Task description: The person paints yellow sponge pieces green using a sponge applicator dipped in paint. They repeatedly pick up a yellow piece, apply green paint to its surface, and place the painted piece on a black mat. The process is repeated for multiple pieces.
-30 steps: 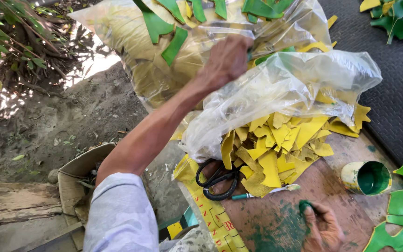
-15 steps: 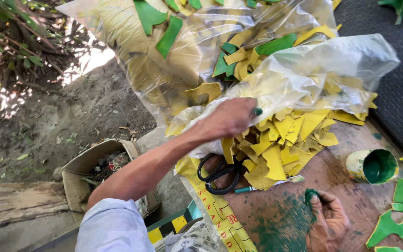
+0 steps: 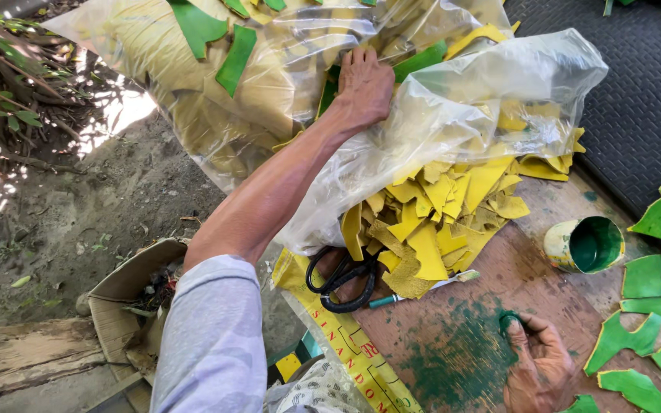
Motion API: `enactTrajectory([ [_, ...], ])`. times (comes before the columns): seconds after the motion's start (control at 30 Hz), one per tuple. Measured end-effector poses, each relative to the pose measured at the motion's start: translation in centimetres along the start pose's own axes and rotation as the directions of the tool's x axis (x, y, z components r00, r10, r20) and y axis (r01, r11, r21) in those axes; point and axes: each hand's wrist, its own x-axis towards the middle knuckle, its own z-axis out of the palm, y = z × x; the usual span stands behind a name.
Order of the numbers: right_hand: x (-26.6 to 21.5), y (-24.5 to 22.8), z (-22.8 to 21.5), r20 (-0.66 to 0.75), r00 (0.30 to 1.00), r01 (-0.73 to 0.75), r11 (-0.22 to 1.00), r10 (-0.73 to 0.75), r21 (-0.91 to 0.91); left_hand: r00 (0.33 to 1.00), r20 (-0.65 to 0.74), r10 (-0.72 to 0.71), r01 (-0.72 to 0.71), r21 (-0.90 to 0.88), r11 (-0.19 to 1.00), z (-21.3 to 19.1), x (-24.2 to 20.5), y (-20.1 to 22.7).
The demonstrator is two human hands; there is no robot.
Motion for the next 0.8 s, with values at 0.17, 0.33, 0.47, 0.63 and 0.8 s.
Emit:
enactTrajectory([
  [0.17, 0.0, 0.3, -0.3, 0.001, 1.000, 0.013, 1.000, -0.013, -0.003, 0.989, -0.030, 0.145, -0.146, -0.024, 0.989, 0.4, 0.7, -0.7],
  [0.33, -0.2, 0.3, 0.1, 0.001, 1.000, 0.012, 1.000, -0.012, 0.012, 0.970, 0.234, 0.065, -0.020, -0.189, 0.982, 0.0, 1.3, -1.9],
  [0.47, -0.5, 0.4, 0.1, -0.028, 0.999, 0.041, 0.998, -0.040, 0.044, 0.926, 0.376, 0.032, 0.068, -0.250, 0.966, -1.1, 1.1, -1.7],
  [0.63, -0.7, 0.6, -0.3, -0.028, 0.999, 0.042, 0.999, -0.042, -0.002, 0.976, 0.133, 0.174, -0.095, -0.458, 0.884, 0.6, 0.6, -2.0],
  [0.8, -0.3, 1.3, -1.1, -0.034, 0.997, 0.076, 0.996, -0.075, 0.037, 0.987, 0.157, 0.017, 0.074, -0.555, 0.829, -3.0, 1.7, -2.2],
])
